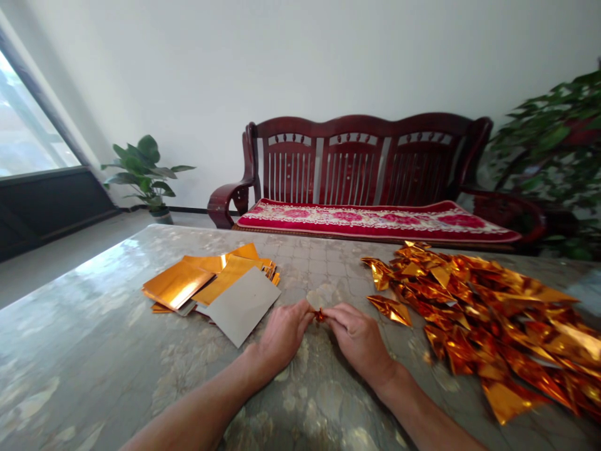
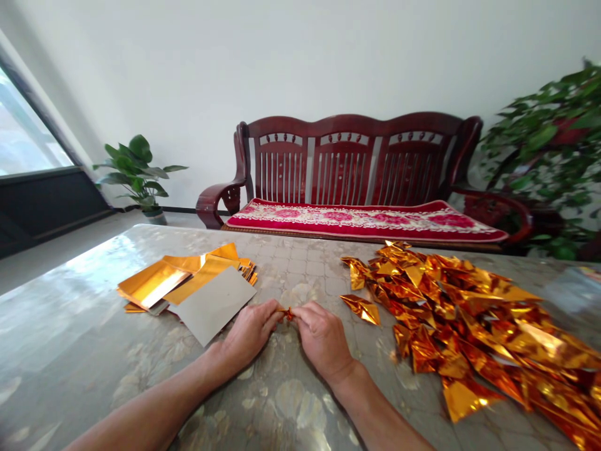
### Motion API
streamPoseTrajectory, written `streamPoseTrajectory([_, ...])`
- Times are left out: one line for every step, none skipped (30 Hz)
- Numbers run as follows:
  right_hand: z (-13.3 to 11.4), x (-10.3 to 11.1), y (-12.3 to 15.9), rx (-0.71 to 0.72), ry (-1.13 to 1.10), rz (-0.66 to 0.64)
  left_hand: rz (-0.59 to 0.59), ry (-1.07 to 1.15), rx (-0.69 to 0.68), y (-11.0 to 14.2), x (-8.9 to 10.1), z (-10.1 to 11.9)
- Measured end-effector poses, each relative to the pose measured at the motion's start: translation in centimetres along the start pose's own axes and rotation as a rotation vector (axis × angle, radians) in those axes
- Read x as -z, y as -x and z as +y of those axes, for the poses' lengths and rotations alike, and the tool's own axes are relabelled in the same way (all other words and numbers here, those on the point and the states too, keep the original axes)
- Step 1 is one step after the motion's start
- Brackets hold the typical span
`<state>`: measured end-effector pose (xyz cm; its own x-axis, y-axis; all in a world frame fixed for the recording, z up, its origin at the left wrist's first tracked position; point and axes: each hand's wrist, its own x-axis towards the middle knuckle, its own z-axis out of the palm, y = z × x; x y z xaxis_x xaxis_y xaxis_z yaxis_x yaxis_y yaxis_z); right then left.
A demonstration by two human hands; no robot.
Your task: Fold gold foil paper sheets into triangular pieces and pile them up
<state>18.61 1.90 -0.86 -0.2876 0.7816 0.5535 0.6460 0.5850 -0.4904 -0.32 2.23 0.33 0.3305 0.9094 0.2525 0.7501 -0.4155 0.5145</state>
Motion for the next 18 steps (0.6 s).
streamPoseTrajectory([0.0,0.0,0.0,-0.007,0.000,-0.002,0.002,-0.008,0.000,0.1,-0.1,0.1])
streamPoseTrajectory([-0.1,0.0,0.0,-0.012,-0.001,-0.004,0.002,-0.016,-0.001,0.1,-0.2,0.1])
streamPoseTrajectory([-0.1,0.0,0.0,-0.015,-0.004,-0.004,0.000,-0.022,-0.005,0.2,-0.2,0.1])
streamPoseTrajectory([-0.1,0.1,0.0,-0.017,-0.009,-0.003,-0.003,-0.023,-0.013,0.2,-0.3,0.2])
streamPoseTrajectory([-0.1,0.1,0.0,-0.017,-0.014,-0.002,-0.005,-0.020,-0.026,0.2,-0.3,0.2])
streamPoseTrajectory([-0.1,0.1,0.0,-0.017,-0.020,-0.003,-0.006,-0.014,-0.040,0.3,-0.4,0.2])
streamPoseTrajectory([-0.1,0.1,0.0,-0.015,-0.024,-0.005,-0.005,-0.007,-0.055,0.3,-0.5,0.1])
streamPoseTrajectory([-0.1,0.2,0.0,-0.012,-0.028,-0.009,-0.002,-0.001,-0.070,0.3,-0.5,0.1])
streamPoseTrajectory([-0.2,0.2,0.0,-0.008,-0.032,-0.013,0.001,0.006,-0.083,0.4,-0.6,0.0])
streamPoseTrajectory([-0.3,0.2,0.0,-0.005,-0.035,-0.016,0.004,0.010,-0.094,0.4,-0.7,0.0])
streamPoseTrajectory([-0.4,0.2,0.0,-0.002,-0.039,-0.016,0.009,0.011,-0.102,0.4,-0.8,-0.1])
streamPoseTrajectory([-0.5,0.3,-0.1,0.000,-0.042,-0.015,0.013,0.010,-0.108,0.4,-0.9,-0.2])
streamPoseTrajectory([-0.6,0.3,-0.1,0.001,-0.044,-0.010,0.017,0.005,-0.113,0.4,-1.0,-0.2])
streamPoseTrajectory([-0.8,0.3,-0.1,0.002,-0.047,-0.002,0.022,-0.002,-0.117,0.5,-1.0,-0.2])
streamPoseTrajectory([-0.8,0.3,-0.1,0.004,-0.050,0.006,0.026,-0.011,-0.120,0.5,-1.1,-0.2])
streamPoseTrajectory([-0.9,0.3,-0.1,0.007,-0.054,0.013,0.028,-0.022,-0.119,0.5,-1.1,-0.1])
streamPoseTrajectory([-1.0,0.3,-0.1,0.012,-0.056,0.020,0.028,-0.034,-0.117,0.6,-1.0,0.1])
streamPoseTrajectory([-1.1,0.3,-0.1,0.015,-0.055,0.027,0.027,-0.048,-0.115,0.7,-1.0,0.2])
